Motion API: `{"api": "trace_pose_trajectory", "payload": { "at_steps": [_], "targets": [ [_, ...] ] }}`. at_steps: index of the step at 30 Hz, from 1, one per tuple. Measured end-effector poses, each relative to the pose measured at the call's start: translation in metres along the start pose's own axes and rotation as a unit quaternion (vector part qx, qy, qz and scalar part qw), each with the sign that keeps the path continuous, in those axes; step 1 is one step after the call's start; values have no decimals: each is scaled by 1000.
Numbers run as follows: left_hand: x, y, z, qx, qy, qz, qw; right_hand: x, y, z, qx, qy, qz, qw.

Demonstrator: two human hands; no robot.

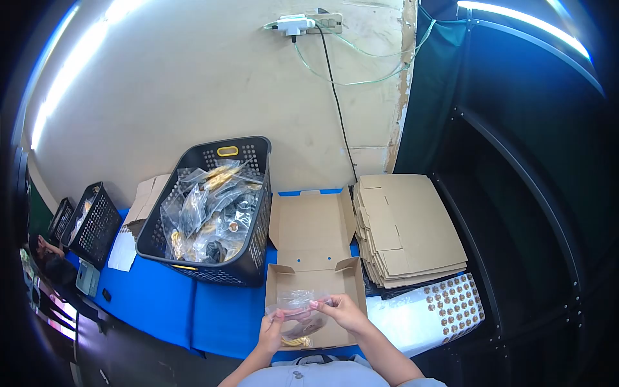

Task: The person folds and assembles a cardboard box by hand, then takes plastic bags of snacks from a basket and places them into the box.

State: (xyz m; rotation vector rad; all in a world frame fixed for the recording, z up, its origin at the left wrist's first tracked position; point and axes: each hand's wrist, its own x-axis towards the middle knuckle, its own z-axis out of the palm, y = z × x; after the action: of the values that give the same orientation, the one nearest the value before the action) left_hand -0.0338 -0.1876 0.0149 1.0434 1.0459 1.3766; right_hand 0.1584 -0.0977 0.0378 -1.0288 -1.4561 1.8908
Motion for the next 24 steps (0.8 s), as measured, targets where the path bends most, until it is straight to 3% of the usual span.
{"api": "trace_pose_trajectory", "payload": {
  "at_steps": [4,8,10,13,16,18,19,21,24],
  "targets": [
    [6,-15,-20,-16,-60,-19,998,0,-8,-15,-55,-78,-14,995],
    [18,-24,-17,0,-59,-8,998,3,-15,-15,-43,-23,38,998],
    [17,-58,-22,15,-77,-58,995,10,-5,-19,181,44,6,982],
    [18,-86,-20,25,-117,-130,984,20,16,-27,201,103,-20,974],
    [19,-107,-24,-8,-112,-138,984,23,32,-32,100,121,-9,988],
    [19,-111,-25,-68,6,-168,983,27,66,-44,-28,68,21,997],
    [20,-107,-24,-69,7,-168,983,21,73,-37,-29,68,21,997],
    [24,-97,-27,-64,35,-207,976,15,83,-18,14,20,134,991],
    [24,-105,-30,-71,36,-244,967,31,113,-23,-12,52,104,993]
  ]
}}
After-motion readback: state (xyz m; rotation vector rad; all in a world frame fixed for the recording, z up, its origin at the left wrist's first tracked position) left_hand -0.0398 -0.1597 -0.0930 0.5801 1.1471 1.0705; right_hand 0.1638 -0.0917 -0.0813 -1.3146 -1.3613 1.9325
